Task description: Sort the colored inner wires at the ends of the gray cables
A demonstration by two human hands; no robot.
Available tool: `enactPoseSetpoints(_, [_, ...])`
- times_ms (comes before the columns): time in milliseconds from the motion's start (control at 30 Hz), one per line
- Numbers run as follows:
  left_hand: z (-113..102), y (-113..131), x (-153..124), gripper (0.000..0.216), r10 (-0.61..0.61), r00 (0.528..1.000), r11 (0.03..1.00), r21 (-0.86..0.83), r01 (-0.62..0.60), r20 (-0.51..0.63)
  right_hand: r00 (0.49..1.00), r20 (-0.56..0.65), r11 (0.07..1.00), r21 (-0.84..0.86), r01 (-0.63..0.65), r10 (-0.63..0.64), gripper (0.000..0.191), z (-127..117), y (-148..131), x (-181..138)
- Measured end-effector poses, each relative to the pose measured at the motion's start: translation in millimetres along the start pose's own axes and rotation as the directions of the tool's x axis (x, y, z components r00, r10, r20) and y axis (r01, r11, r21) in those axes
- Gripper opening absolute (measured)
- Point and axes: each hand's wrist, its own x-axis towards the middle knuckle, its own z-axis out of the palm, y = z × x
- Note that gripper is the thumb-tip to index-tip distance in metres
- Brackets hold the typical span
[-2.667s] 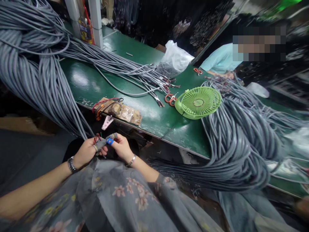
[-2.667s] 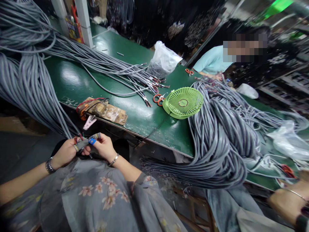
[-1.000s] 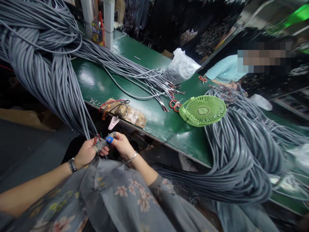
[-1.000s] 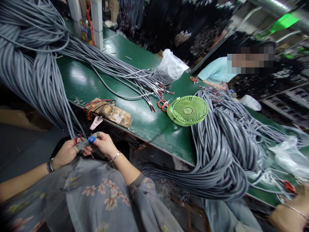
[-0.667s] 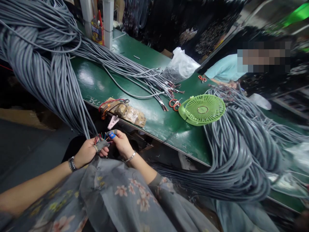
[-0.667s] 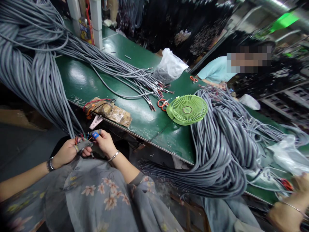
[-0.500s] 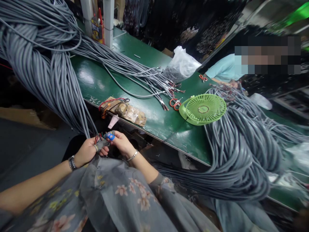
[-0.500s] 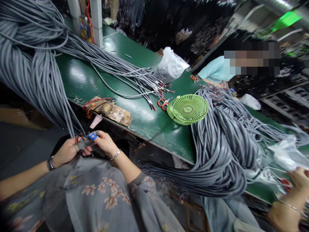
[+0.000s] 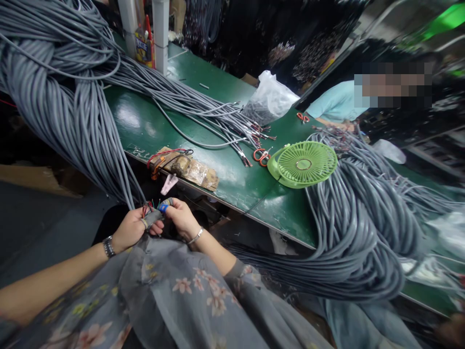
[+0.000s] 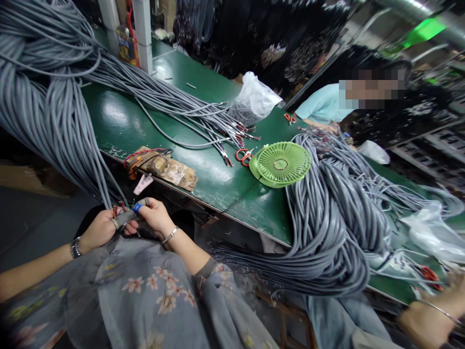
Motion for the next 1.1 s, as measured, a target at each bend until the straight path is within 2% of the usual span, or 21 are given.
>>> enactPoseSetpoints(133, [1, 0, 0, 0.042, -0.009, 1.0, 1.0, 0.002, 0.009, 0.008, 0.997, -0.067, 0.998, 0.054, 0.038, -0.035, 0.026, 5, 0, 3])
enactPoseSetpoints(233, [0, 0, -1, 0.047, 0.003, 0.996, 0.998, -0.061, -0.008, -0.088, 0.992, -0.119, 0.992, 0.117, 0.046, -0.032, 0.033, 2, -3, 2])
enactPoseSetpoints(333, [0, -2, -2, 0.052, -0.022, 0.985, 0.99, -0.141, -0.002, -0.17, 1.0, -0.008, 0.983, 0.185, -0.016, 0.018, 0.043, -4, -5, -2])
enactPoseSetpoints(433, [0, -5, -2, 0.052, -0.016, 0.987, 0.987, -0.159, -0.009, -0.157, 0.996, 0.086, 0.987, 0.152, -0.045, 0.032, 0.048, -5, -4, -5])
enactPoseSetpoints(667, [-2, -8, 0, 0.05, 0.019, 0.99, 0.997, -0.073, -0.029, -0.137, 0.995, 0.052, 0.994, 0.07, 0.081, -0.085, 0.041, 3, -1, -2])
enactPoseSetpoints(833, [-1, -4, -3, 0.052, 0.014, 0.987, 0.996, -0.085, -0.028, -0.157, 0.999, -0.01, 0.997, 0.061, 0.053, -0.052, 0.041, 4, 1, -4])
enactPoseSetpoints(967, [0, -2, -3, 0.05, 0.004, 0.985, 0.994, -0.103, -0.022, -0.174, 0.999, -0.014, 0.997, 0.06, 0.041, -0.04, 0.041, 3, 2, -7])
enactPoseSetpoints(1100, [0, 1, -3, 0.045, 0.0, 0.974, 0.983, -0.18, -0.042, -0.228, 0.999, -0.011, 0.99, 0.138, 0.035, -0.033, 0.042, -4, 2, -4])
